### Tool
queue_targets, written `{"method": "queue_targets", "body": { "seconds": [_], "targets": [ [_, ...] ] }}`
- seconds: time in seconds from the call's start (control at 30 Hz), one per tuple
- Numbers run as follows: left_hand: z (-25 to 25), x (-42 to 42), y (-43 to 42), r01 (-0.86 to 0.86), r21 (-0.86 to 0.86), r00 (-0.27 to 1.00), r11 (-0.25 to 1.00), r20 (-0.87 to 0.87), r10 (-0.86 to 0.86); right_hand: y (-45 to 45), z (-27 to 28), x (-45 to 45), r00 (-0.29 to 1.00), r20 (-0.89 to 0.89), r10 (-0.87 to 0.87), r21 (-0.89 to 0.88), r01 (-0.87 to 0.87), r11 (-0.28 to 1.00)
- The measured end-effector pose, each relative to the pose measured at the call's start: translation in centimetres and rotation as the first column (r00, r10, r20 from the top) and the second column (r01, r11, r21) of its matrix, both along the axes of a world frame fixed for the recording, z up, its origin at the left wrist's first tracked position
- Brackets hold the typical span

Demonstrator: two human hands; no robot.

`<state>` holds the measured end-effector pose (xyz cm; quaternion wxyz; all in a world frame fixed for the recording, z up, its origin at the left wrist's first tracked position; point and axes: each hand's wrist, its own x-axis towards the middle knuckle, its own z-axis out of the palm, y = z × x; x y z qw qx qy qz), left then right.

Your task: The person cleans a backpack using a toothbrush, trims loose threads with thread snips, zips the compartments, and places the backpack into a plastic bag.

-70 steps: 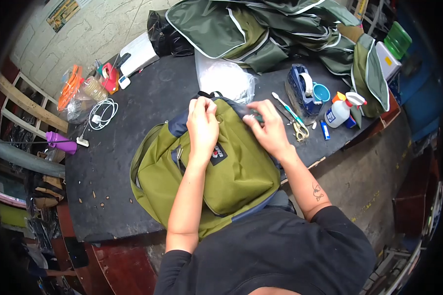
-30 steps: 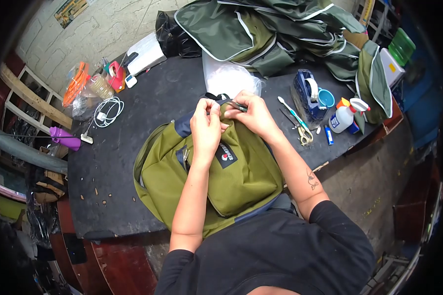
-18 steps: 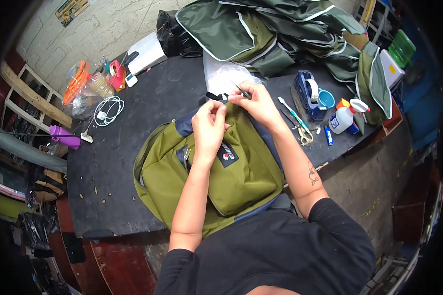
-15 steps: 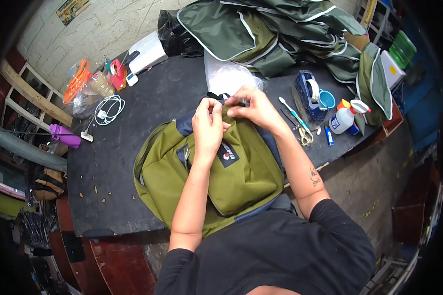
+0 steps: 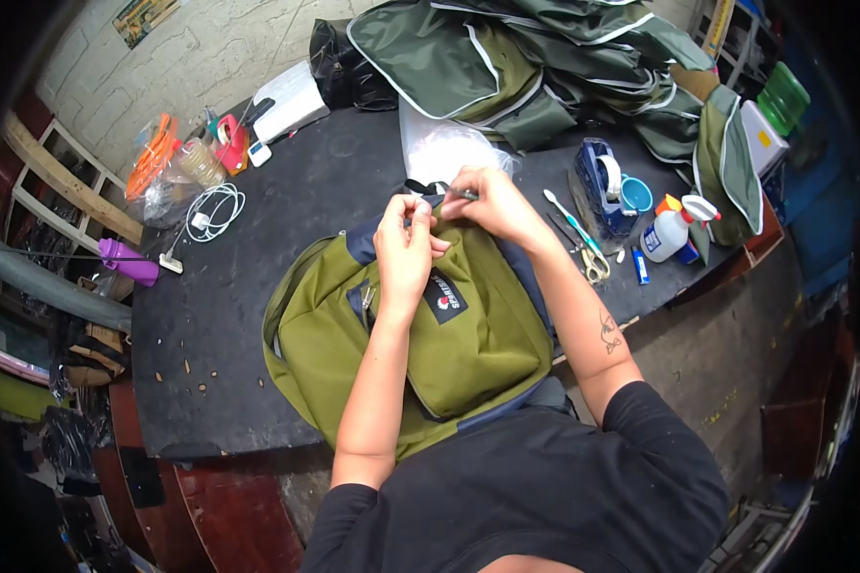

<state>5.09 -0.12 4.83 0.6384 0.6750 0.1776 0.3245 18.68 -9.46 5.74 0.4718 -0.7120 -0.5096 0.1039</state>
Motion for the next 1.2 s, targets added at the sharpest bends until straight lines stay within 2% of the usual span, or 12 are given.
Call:
{"method": "queue_targets", "body": {
  "seconds": [0.13,0.3,0.47,0.57,0.6,0.7,0.73,0.83,0.97,1.07,1.1,1.2],
  "targets": [
    [-0.1,-0.1,0.6,0.102,0.125,0.990,0.987,-0.111,-0.088,0.3,1.0,1.2,0.974,-0.226,-0.031,0.021,0.037,0.999],
    [1.1,0.3,1.4,0.222,0.208,0.957,0.953,-0.236,-0.171,-0.2,-0.2,1.8,0.959,-0.283,-0.024,0.072,0.046,0.996],
    [1.8,0.6,1.6,0.311,0.353,0.920,0.882,-0.345,-0.186,-1.3,-4.4,2.6,0.960,-0.226,-0.165,-0.012,0.166,0.986],
    [1.3,1.4,2.3,0.375,0.863,0.927,0.339,-0.362,-0.103,-1.7,-5.2,2.3,0.954,-0.265,-0.142,-0.060,0.131,0.990],
    [1.4,1.6,2.7,0.373,0.864,0.927,0.338,-0.361,-0.100,-2.0,-5.2,2.3,0.915,-0.383,-0.128,-0.034,0.124,0.992],
    [2.4,1.8,3.8,0.441,0.896,0.876,0.055,-0.416,-0.244,-2.4,-3.4,1.5,0.797,-0.599,-0.081,0.026,0.121,0.992],
    [2.2,1.8,3.7,0.440,0.896,0.876,0.053,-0.416,-0.243,-2.5,-3.0,1.3,0.788,-0.612,-0.072,0.036,0.119,0.992],
    [1.1,1.5,3.3,0.250,0.843,0.966,0.477,-0.182,-0.185,-2.4,-2.6,1.0,0.766,-0.641,-0.053,0.062,0.120,0.991],
    [0.1,1.4,2.1,0.056,0.849,0.995,0.525,-0.088,0.036,-2.4,-2.7,1.0,0.790,-0.611,-0.044,0.060,0.101,0.993],
    [-0.1,1.3,2.2,0.131,0.729,0.983,0.671,-0.185,0.008,-2.0,-3.3,-0.4,0.921,-0.199,-0.333,0.260,0.378,0.889],
    [-0.2,1.2,2.2,0.165,0.657,0.973,0.736,-0.231,-0.012,-2.4,-3.3,-0.9,0.921,-0.201,-0.334,0.259,0.378,0.889],
    [0.4,0.9,1.8,0.150,0.624,0.976,0.767,-0.219,-0.012,-4.0,-2.5,-2.8,0.895,0.119,-0.431,0.271,0.388,0.881]
  ]
}}
